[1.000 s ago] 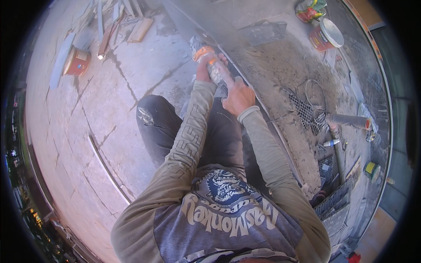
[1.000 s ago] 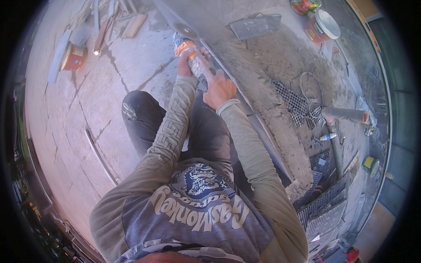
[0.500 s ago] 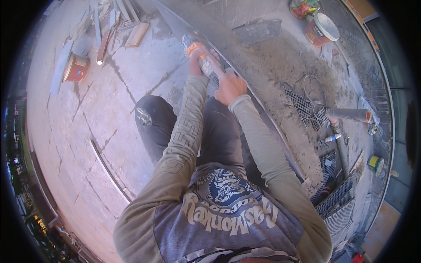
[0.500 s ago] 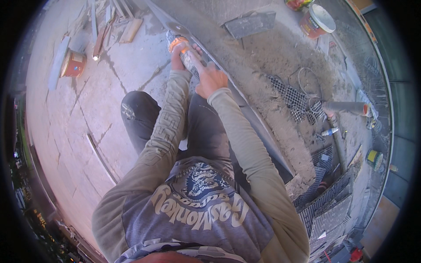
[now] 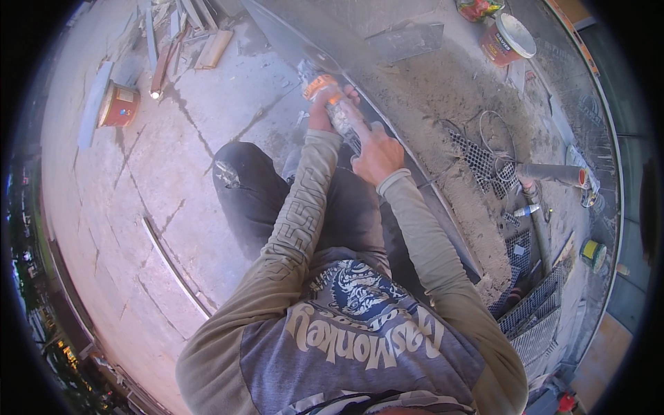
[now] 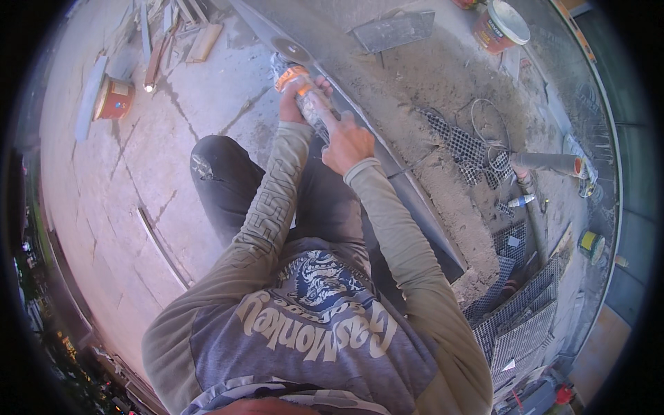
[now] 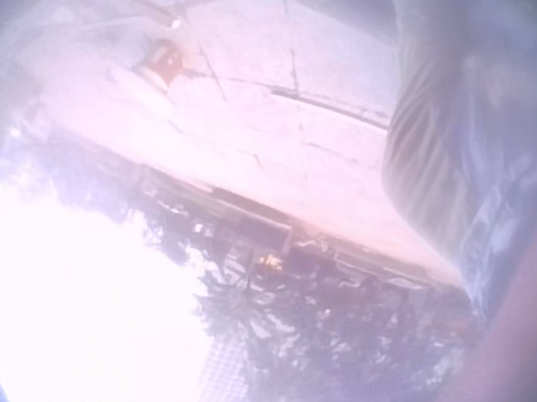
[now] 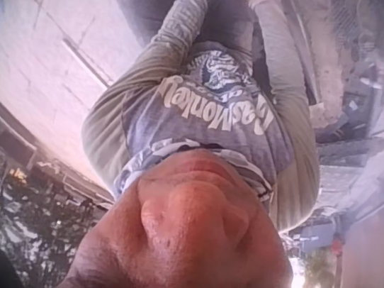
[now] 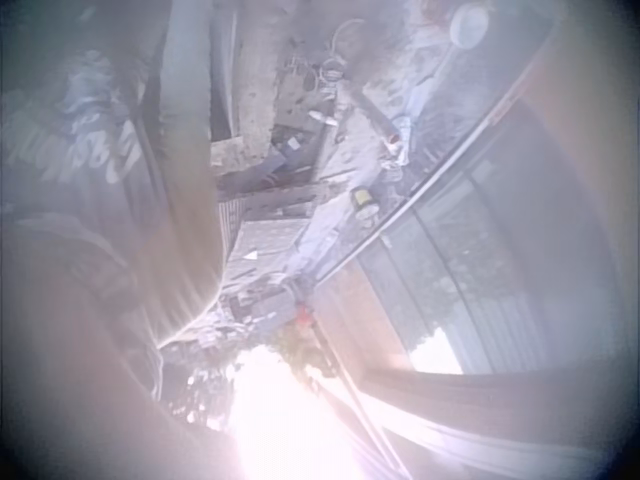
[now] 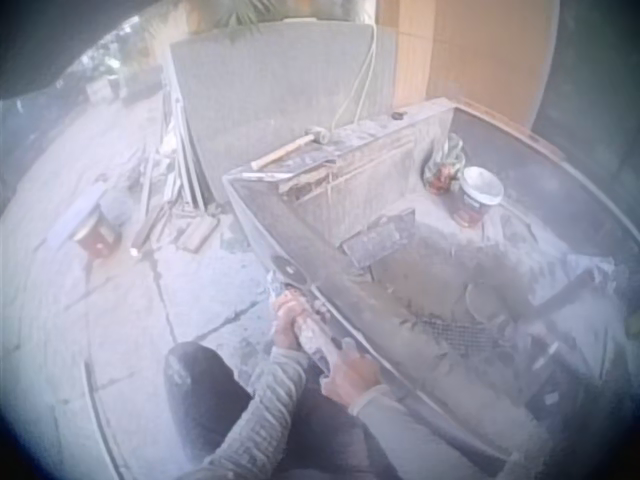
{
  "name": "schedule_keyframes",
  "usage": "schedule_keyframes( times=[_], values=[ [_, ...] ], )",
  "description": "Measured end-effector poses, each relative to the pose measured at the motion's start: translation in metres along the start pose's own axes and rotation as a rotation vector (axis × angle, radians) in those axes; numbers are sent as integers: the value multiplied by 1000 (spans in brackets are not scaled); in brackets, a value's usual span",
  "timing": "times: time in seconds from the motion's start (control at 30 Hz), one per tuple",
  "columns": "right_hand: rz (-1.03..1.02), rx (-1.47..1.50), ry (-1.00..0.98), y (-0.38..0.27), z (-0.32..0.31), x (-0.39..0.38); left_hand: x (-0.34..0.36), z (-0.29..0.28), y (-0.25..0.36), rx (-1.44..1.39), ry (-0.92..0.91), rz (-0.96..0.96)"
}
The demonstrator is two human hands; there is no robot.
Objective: The person positions a large rectangular tile on a work surface, then uses an angle grinder to cut along its edges. The person repositions the tile and continues cutting different sides, generating dust and debris.
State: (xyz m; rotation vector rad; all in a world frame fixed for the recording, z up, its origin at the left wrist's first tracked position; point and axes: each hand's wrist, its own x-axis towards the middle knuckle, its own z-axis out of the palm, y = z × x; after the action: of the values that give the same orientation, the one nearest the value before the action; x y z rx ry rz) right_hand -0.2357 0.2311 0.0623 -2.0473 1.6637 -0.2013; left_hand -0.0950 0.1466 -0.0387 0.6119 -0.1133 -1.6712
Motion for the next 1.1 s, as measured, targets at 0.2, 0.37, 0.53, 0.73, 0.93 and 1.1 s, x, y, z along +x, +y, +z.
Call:
schedule_keyframes(
  times=[0.2, 0.37, 0.53, 0.73, 0.93, 1.1],
  values=[
    [2, 6, 5, 7, 0, -7, -6, 3, -10, -43, 22, -20],
    [21, 1, 11, 9, -2, -25, -17, 0, -20, -60, 6, -85],
    [29, 4, 15, 14, -1, -39, -28, 0, -32, -60, 2, -67],
    [13, 46, 73, 17, 6, -28, -18, 4, -19, 43, -43, -104],
    [-30, -14, 58, 4, 7, 10, 6, 11, 9, 4, -19, -33],
    [3, -18, 23, 4, 0, -15, -11, 6, -11, -5, 6, 8]
  ],
)
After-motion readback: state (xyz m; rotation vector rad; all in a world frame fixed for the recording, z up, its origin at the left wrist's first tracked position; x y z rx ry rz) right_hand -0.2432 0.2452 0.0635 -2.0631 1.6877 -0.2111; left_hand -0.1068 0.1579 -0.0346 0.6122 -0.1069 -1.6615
